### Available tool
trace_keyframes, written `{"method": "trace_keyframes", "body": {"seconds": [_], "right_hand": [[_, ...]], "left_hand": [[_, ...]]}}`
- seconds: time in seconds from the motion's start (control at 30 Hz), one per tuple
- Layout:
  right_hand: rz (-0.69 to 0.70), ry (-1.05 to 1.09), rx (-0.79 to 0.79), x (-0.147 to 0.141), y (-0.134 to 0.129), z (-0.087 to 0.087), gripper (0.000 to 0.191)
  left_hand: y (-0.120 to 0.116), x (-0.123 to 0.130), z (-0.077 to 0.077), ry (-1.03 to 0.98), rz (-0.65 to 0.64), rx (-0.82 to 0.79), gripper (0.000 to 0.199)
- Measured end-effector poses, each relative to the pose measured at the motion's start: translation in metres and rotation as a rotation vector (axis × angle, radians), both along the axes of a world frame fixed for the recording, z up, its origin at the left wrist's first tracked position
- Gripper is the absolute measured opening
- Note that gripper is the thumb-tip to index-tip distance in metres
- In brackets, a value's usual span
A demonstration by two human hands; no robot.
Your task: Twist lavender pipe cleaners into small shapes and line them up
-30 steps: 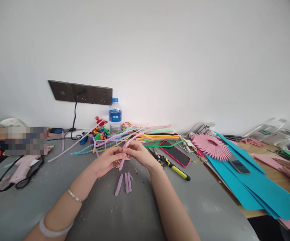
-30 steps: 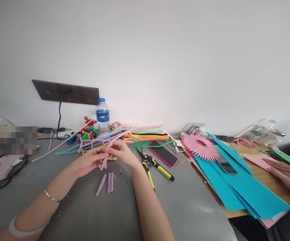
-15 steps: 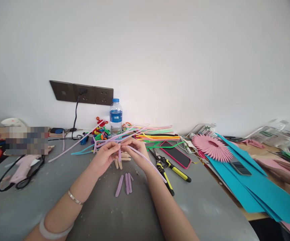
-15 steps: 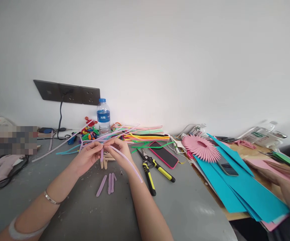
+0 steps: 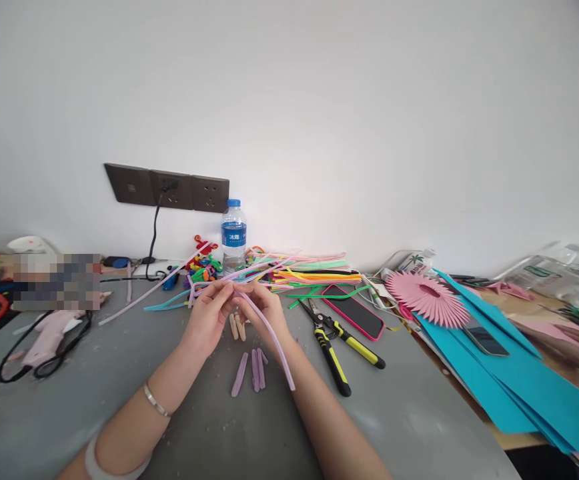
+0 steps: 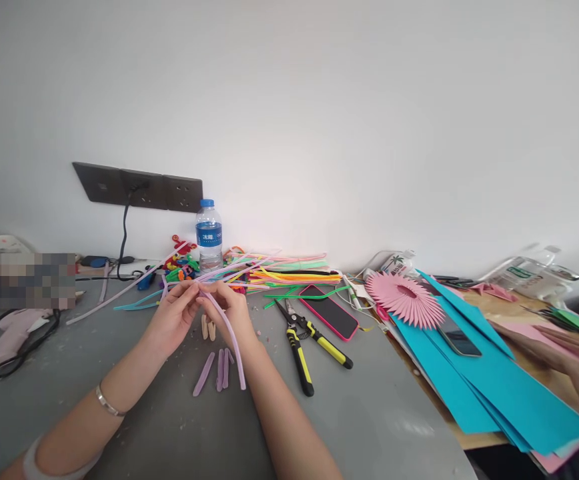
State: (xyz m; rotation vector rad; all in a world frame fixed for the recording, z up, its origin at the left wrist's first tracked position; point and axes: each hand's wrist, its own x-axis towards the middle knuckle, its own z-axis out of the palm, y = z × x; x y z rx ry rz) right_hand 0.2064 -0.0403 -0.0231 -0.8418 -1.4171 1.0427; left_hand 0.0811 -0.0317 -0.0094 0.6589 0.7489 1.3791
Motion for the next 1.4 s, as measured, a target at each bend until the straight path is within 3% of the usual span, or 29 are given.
{"method": "trace_keyframes", "body": {"seconds": [0.37, 0.6, 0.73, 0.9, 1.13, 1.4], "right_hand": [[0.155, 0.250, -0.235, 0.009, -0.001, 0.019, 0.027], [0.145, 0.375, -0.326, 0.014, 0.002, 0.019, 0.030], [0.196, 0.277, -0.339, 0.028, 0.004, 0.017, 0.029], [0.358, 0.059, -0.349, 0.042, 0.002, 0.019, 0.029], [0.271, 0.129, -0.340, 0.040, 0.008, 0.014, 0.031], [0.440, -0.042, -0.387, 0.047, 0.002, 0.021, 0.030]], "left_hand": [[-0.001, -0.007, 0.009, 0.175, -0.106, 0.087, 0.026], [0.001, -0.010, 0.010, 0.220, -0.114, 0.074, 0.026], [0.004, -0.018, 0.009, 0.375, -0.224, 0.071, 0.025], [0.005, -0.026, 0.010, 0.639, -0.541, 0.114, 0.026], [0.005, -0.026, 0.008, 0.627, -0.519, 0.101, 0.027], [0.002, -0.029, 0.013, 0.585, -0.759, 0.092, 0.024]]}}
